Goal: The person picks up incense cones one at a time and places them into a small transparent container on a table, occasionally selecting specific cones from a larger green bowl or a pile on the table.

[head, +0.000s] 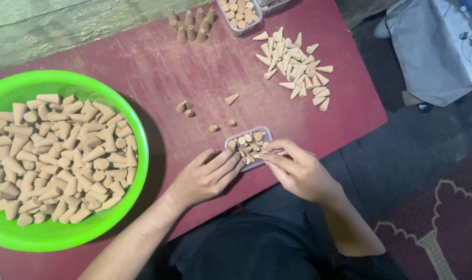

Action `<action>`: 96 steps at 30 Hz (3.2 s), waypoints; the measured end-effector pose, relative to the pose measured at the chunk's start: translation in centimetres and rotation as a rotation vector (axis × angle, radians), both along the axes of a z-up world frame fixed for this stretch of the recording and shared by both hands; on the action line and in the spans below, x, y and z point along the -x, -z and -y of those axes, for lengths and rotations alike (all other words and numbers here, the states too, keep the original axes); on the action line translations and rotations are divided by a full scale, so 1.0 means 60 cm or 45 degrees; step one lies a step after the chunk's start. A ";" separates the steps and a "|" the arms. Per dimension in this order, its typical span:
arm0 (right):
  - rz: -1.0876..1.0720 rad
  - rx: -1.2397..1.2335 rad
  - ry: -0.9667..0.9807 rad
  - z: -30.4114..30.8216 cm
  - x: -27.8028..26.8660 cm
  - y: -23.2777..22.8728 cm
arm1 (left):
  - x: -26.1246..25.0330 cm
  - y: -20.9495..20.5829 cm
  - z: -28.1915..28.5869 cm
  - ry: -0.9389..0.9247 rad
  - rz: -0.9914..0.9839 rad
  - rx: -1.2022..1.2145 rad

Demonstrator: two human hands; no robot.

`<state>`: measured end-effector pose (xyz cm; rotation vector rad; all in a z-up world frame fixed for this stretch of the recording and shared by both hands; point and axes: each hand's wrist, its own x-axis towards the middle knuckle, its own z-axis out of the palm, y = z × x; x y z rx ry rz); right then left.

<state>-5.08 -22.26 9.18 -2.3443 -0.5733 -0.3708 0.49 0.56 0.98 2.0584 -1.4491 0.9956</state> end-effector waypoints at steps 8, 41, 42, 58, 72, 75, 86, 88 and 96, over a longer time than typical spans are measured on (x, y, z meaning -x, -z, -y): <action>0.065 0.210 -0.153 0.006 0.005 0.015 | 0.005 -0.003 -0.003 -0.008 -0.023 -0.012; 0.223 0.176 -0.007 0.041 0.022 0.078 | 0.005 0.003 -0.004 0.054 -0.052 -0.061; 0.214 0.098 0.058 0.049 0.023 0.085 | 0.008 0.000 -0.003 0.028 -0.047 -0.053; 0.213 0.665 0.801 0.248 -0.111 0.143 | 0.058 -0.031 -0.045 -0.271 -0.524 -0.141; -0.085 0.431 0.601 0.266 -0.122 0.136 | 0.086 -0.021 -0.059 -0.574 -0.639 0.059; -0.061 0.419 0.496 0.262 -0.122 0.140 | 0.089 -0.021 -0.060 -0.623 -0.625 0.048; 0.160 0.314 0.401 0.249 -0.115 0.132 | 0.088 -0.022 -0.062 -0.668 -0.578 0.058; 0.187 0.271 0.409 0.246 -0.116 0.124 | 0.087 -0.023 -0.062 -0.666 -0.574 0.075; 0.150 0.007 0.452 0.237 -0.111 0.108 | 0.087 -0.023 -0.066 -0.680 -0.636 0.108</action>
